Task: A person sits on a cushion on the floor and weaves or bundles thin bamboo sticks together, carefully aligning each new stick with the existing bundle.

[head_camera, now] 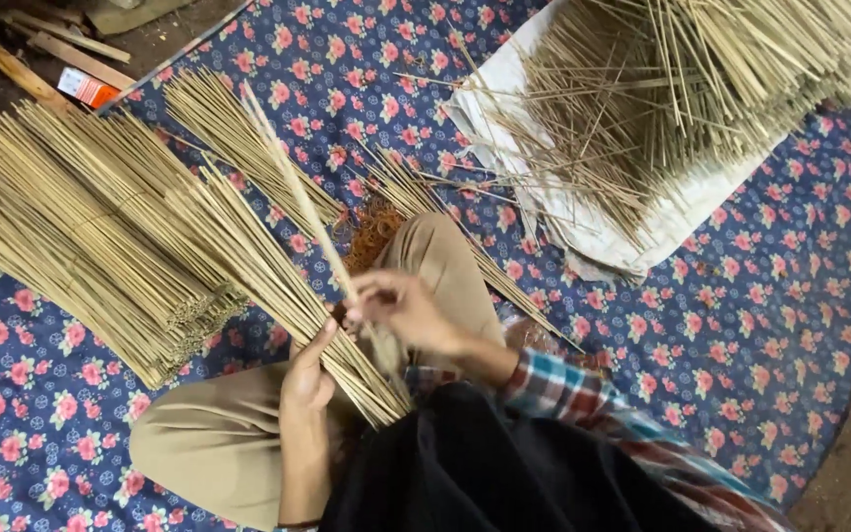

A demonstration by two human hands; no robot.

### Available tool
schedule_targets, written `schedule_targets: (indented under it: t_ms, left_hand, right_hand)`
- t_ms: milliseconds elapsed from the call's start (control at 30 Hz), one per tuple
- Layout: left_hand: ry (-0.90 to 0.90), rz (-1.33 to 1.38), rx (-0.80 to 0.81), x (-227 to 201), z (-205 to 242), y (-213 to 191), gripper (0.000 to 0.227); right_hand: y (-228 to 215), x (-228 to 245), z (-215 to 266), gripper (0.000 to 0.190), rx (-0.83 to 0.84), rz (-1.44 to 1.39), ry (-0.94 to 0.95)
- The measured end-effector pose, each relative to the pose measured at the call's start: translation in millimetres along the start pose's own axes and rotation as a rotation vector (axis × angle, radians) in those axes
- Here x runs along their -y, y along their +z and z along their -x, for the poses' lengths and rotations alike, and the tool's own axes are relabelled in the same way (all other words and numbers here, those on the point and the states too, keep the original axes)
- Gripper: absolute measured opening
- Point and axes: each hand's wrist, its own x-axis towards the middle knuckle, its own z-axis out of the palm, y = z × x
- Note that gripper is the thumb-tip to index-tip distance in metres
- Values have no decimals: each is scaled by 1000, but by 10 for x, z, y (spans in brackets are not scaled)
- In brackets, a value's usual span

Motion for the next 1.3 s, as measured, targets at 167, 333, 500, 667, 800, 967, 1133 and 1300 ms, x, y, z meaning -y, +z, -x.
schedule_targets:
  t_ms: [167, 333, 500, 667, 800, 967, 1133, 1300]
  left_hand:
    - [-22, -60, 14, -331, 262, 492, 30]
    - [-6, -59, 129, -373, 367, 741, 33]
    - [78, -33, 152, 25, 162, 118, 44]
    - [77, -90, 196, -125, 242, 420, 43]
    - [37, -144, 143, -96, 218, 594, 36]
    - [98, -33, 116, -259, 41, 439, 25]
    - [223, -52, 30, -525, -29, 529, 19]
    - [220, -225, -63, -525, -92, 723, 34]
  right_hand:
    - [231, -353, 247, 43, -63, -288, 164]
    - [177, -279, 329, 39, -52, -138, 102]
    - [109, -365, 482, 33, -96, 53, 66]
    - [60, -502, 601, 33, -86, 161, 120]
    - [-208, -543, 510, 37, 142, 227, 44]
    - [-1654, -845, -270, 8, -99, 724, -82]
    - [-3642, -2244, -853, 25, -668, 1105, 239]
    - [-3805, -2256, -788, 38, -545, 1494, 175]
